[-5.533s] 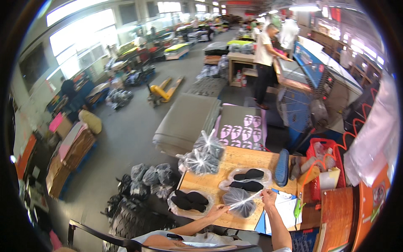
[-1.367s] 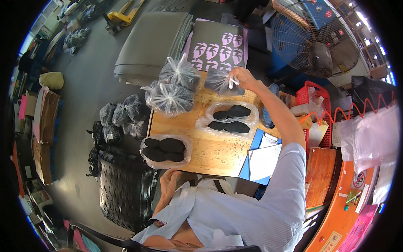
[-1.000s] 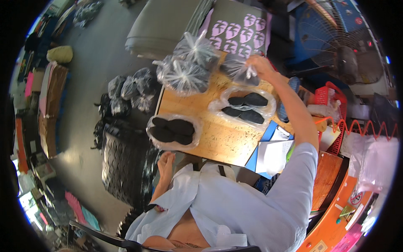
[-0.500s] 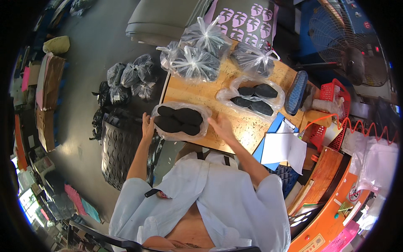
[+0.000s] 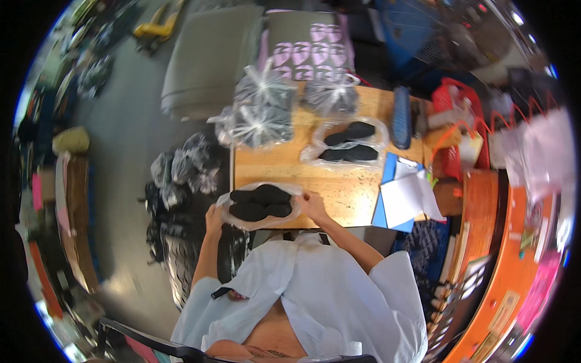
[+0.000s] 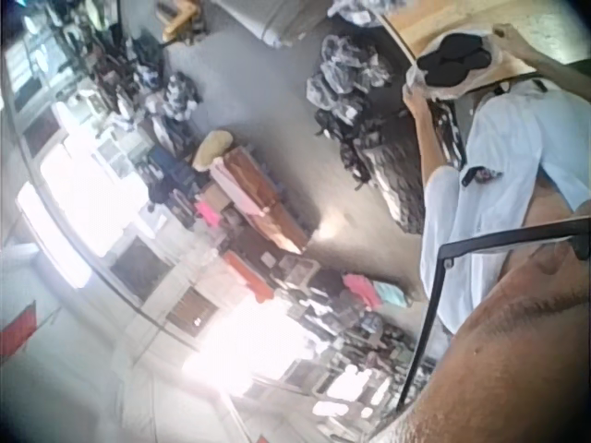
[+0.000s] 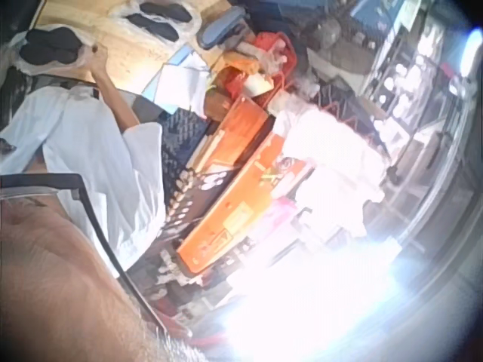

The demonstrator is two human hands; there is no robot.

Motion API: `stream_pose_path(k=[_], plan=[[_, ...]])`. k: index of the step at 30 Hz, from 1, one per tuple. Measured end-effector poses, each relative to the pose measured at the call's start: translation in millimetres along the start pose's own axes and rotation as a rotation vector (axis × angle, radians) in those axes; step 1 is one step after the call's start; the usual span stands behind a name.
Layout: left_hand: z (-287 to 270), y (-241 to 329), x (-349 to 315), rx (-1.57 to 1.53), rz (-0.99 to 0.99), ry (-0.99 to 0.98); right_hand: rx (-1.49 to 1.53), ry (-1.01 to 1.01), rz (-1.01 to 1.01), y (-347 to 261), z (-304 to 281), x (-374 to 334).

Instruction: The person removes black shoe insoles from a heated press, stacks them, and places them into plastic bags. They then tie the bags and place them on the table. The person also handles a clipboard and paper briefly.

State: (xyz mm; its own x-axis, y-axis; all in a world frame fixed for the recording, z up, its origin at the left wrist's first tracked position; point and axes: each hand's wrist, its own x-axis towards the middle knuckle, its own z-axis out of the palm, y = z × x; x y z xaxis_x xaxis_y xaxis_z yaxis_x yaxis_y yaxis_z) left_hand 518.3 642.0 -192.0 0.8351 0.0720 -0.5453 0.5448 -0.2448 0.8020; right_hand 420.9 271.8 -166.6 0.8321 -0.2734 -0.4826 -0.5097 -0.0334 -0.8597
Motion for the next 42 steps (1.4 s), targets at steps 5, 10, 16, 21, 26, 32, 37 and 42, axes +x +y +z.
stream_pose_path(k=[5, 10, 16, 21, 26, 32, 37, 42], plan=[[-3.4, 20.4, -7.7, -0.184, -0.032, -0.105, 0.170, -0.014, 0.158, -11.6, -1.5, -12.2], [-11.8, 54.4, -7.4, 0.042, 0.154, -0.074, 0.257, -0.011, 0.146, -62.6, -4.9, -36.7], [-17.6, 96.4, -37.6, 0.388, 0.522, 0.030, 0.042, 0.119, -0.306, -122.2, 21.3, -51.9], [-10.2, 128.0, -81.9, 0.434, 0.562, 0.229, 0.061, 0.198, -0.227, -131.5, -10.2, -79.7], [5.4, 151.0, -104.9, 0.254, 0.439, 0.044, 0.417, -0.251, 0.215, -138.9, -15.3, -94.6], [2.2, 207.7, -137.5, 0.150, 0.441, -0.178, 0.391, -0.130, -0.113, -168.5, 4.8, -82.2], [29.9, 236.2, -171.9, 0.128, 0.481, -0.306, 0.406, -0.563, -0.070, -199.6, 18.7, -100.3], [32.0, 234.9, -181.7, 0.243, 0.368, -0.310, 0.311, -0.282, -0.155, -208.9, 18.8, -100.9]])
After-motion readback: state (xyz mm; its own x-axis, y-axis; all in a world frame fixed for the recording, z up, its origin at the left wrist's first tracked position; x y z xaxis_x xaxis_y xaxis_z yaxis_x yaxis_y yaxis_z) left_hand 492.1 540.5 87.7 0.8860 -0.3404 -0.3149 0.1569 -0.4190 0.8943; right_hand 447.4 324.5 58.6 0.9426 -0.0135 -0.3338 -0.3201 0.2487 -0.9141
